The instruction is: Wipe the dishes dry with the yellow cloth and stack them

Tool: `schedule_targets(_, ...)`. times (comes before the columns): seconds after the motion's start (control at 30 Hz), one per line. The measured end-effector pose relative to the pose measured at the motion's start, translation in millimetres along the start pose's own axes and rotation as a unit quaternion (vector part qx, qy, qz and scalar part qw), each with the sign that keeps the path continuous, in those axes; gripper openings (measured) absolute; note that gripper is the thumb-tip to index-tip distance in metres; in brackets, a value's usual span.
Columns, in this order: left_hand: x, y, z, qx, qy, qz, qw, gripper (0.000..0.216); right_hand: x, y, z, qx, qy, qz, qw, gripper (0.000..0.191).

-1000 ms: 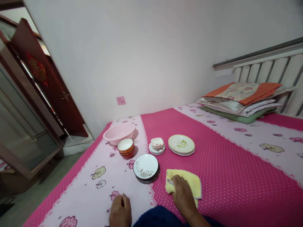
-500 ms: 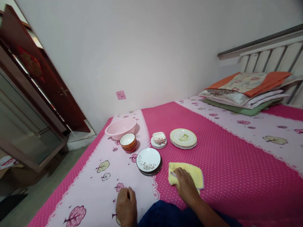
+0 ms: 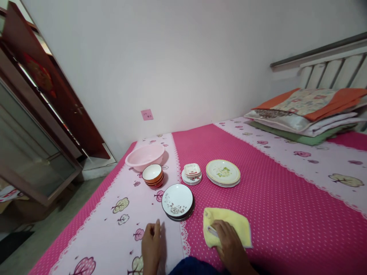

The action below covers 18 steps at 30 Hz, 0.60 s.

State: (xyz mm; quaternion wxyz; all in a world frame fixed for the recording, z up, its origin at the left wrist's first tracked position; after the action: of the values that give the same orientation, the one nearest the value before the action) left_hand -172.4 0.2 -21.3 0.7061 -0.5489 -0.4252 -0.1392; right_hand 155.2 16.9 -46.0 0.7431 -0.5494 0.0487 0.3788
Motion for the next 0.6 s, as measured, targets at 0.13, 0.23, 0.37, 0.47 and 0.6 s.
schedule_targets(0.13,24,21,41,-0.050,-0.001,-0.010,0.999,0.054,2,-2,-1,0.012,-0.004,0.004,1.000,0.053)
schedule_targets(0.23,32,32,60,-0.074,-0.016,0.013,0.997,0.052,3,-2,1,-0.005,0.000,0.020,1.000,0.050)
schedule_targets(0.37,34,34,68,-0.087,-0.035,0.054,0.994,0.047,0,-4,3,-0.021,-0.005,0.040,0.999,0.050)
schedule_targets(0.47,32,33,70,-0.101,-0.042,0.073,0.991,0.045,0,-6,3,-0.020,-0.008,0.042,0.999,0.051)
schedule_targets(0.6,26,35,76,-0.126,-0.058,0.061,0.988,0.041,-1,-7,4,-0.023,-0.019,0.031,0.999,0.049)
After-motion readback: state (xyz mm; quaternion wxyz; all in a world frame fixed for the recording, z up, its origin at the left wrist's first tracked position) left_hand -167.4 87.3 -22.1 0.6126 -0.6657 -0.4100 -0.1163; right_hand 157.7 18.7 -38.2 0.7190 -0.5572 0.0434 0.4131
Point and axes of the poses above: each hand's wrist, its own z-axis towards the middle knuckle, its own y-axis out of the palm, x = y × z, the point moved 10 cm from there along z, towards the middle knuckle, and after that the axes turned 12 degrees about -x, right-handed, at the moved point
